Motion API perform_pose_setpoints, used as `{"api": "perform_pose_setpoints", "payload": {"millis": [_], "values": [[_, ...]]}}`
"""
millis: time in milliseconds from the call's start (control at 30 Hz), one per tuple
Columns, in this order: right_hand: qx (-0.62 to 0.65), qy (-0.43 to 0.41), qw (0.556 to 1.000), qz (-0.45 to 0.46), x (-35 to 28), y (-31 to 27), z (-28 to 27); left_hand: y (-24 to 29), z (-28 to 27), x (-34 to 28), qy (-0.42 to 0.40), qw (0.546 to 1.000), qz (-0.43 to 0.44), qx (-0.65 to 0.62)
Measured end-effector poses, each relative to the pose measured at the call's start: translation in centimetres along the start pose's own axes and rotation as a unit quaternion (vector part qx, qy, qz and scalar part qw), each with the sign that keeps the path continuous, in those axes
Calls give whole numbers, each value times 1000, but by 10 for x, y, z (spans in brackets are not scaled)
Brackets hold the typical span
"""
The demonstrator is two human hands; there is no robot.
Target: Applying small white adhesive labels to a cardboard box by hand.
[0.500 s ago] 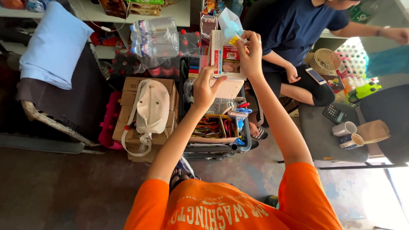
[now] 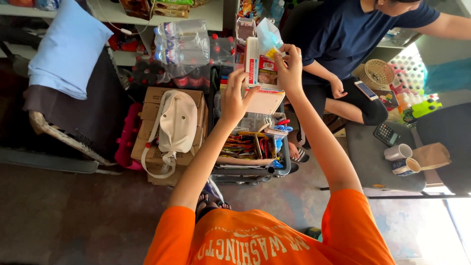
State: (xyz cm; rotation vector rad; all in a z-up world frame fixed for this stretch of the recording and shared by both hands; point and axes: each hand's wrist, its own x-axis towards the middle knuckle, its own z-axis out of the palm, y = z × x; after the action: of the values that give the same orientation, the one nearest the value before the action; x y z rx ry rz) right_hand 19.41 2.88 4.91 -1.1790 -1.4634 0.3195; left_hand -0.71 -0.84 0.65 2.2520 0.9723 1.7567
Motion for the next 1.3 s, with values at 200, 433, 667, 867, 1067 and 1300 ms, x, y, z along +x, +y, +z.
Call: {"api": "perform_pose_setpoints", "payload": {"millis": [200, 433, 667, 867, 1067, 1300], "values": [[-18, -26, 999, -25, 5, -7, -12, -5, 0, -3, -22, 1000, -7, 6], [-62, -26, 989, -129, 12, -25, -29, -11, 10, -3, -66, 997, -44, -4], [-102, -36, 964, -243, 2, -80, -35, 7, -9, 5, -47, 995, -57, -73], [-94, -101, 953, -270, -17, -132, -12, 22, -51, 40, 24, 900, -279, -335], [-134, -129, 943, -277, -21, -145, 39, 15, -73, 48, -20, 853, -332, -402], [-133, -135, 943, -273, -15, -129, 82, -32, -78, 26, 86, 824, -390, -403]]}}
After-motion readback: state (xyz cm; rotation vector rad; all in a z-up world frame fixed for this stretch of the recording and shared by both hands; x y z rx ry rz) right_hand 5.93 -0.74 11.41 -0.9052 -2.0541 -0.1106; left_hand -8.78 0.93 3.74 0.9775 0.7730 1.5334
